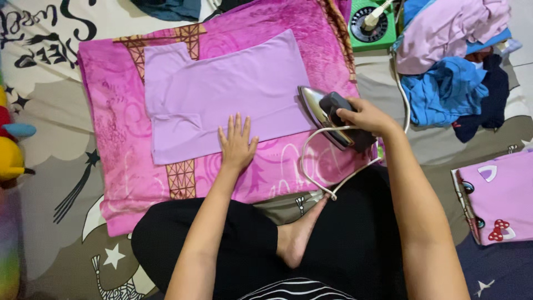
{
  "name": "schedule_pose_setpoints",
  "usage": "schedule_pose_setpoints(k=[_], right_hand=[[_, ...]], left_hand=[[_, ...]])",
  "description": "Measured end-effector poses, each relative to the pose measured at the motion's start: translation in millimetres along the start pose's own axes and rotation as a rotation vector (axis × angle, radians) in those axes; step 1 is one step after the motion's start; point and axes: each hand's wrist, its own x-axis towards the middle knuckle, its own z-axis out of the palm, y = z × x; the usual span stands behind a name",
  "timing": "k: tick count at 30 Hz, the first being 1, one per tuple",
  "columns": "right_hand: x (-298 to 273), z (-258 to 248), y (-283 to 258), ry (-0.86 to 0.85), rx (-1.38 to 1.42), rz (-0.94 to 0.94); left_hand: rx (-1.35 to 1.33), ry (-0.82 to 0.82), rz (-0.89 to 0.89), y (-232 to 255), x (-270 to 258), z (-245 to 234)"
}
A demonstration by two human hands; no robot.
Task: The person irons a light purple t-shirt laid on a pink towel, then folds it neatly. They use a handheld iron to smooth the fabric and fold the shirt into a compact rectangle.
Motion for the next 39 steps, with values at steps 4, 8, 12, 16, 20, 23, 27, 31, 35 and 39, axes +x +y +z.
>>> schedule_pose_setpoints(k=[4,8,12,16,20,23,27,31,35,39], right_hand=[[-8,-9,3,0.167,0.074,-0.08],[-8,-21,-7,0.495,-0.373,-0.265],[5,-17,-13,0.671,-0.571,-0.432],[21,-6,1,0.685,-0.713,-0.326],[31,8,28,0.727,-0.957,-0.374],[37,23,41,0.745,-0.97,-0.386],[37,29,40,0.732,-0.884,-0.38],[32,28,23,0.737,-0.664,-0.476],[37,44,-4,0.717,-0.647,-0.601],[61,70,-30,0.648,-0.659,-0.674]], left_hand=[[-0.029,-0.023,0.041,24,10,4],[0.001,-0.042,0.038,31,14,6],[0.005,-0.03,0.041,32,11,5],[0.012,-0.026,0.039,34,9,2],[-0.006,0.002,0.035,37,9,-2],[-0.002,0.008,0.03,39,9,-6],[-0.027,0.021,0.04,39,9,-9],[-0.048,0.036,0.051,36,10,-8],[-0.102,0.088,0.079,20,14,-8],[-0.094,0.158,0.056,-19,25,-14]])
